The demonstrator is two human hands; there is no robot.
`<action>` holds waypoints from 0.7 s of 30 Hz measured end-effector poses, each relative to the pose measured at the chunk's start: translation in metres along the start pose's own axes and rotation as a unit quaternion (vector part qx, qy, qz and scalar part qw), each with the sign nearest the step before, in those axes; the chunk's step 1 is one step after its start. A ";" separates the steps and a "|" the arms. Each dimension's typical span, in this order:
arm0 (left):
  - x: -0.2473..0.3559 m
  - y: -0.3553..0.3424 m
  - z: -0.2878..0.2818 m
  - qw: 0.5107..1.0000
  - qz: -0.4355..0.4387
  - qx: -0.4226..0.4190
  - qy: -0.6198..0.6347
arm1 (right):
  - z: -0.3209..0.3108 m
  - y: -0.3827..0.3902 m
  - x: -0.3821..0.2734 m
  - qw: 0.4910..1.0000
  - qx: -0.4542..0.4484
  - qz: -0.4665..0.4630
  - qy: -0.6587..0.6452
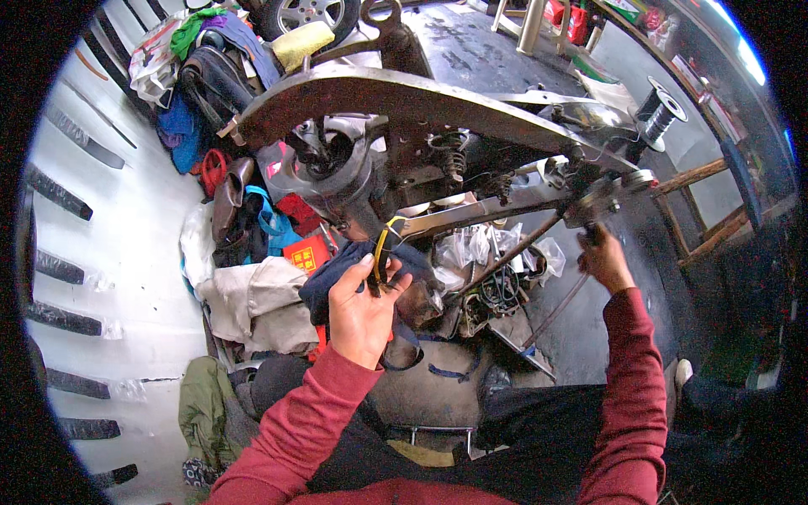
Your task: The person sits on the floor and uses a manual sewing machine to stitch a yellow strip onto a blue bag. They repeatedly guide the bag under the needle and turn the handwheel to advance the stitching.
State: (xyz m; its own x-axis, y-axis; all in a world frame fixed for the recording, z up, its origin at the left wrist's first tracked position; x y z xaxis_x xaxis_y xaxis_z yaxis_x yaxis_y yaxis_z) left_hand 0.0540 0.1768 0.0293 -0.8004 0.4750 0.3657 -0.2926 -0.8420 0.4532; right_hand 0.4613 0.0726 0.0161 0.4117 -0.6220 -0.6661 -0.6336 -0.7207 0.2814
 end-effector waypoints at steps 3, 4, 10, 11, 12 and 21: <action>0.001 -0.002 -0.002 1.000 -0.010 -0.012 0.004 | -0.008 0.032 -0.039 0.986 -0.043 -0.098 -0.129; 0.000 -0.002 -0.001 1.000 -0.012 -0.016 0.004 | -0.028 0.036 -0.049 0.967 -0.019 -0.148 -0.207; 0.004 -0.004 0.002 0.999 -0.035 -0.020 0.001 | -0.097 -0.023 -0.004 0.930 0.317 -0.180 0.048; 0.005 -0.003 0.003 0.999 -0.034 -0.035 0.001 | -0.077 -0.031 0.019 0.970 0.237 -0.049 -0.010; 0.006 -0.004 0.003 0.999 -0.035 -0.036 -0.003 | -0.049 -0.031 0.028 0.985 0.167 0.025 0.024; 0.005 -0.010 -0.001 0.998 -0.053 -0.037 -0.008 | -0.102 0.013 -0.046 0.953 0.209 -0.215 -0.052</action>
State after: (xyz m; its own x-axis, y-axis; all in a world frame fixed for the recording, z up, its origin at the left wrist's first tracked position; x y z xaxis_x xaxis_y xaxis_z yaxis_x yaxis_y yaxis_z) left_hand 0.0524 0.1879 0.0260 -0.7554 0.5651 0.3317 -0.4129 -0.8035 0.4289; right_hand 0.5010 0.0609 0.1210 0.6379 -0.2475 -0.7292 -0.6358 -0.7036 -0.3173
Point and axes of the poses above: each hand's wrist, its own y-axis away from the middle knuckle, its own z-axis out of the palm, x = y × z, the point moved 5 cm from there along -y, towards the middle knuckle, and after that the axes turned 7 degrees about y, right-handed, at the moved point
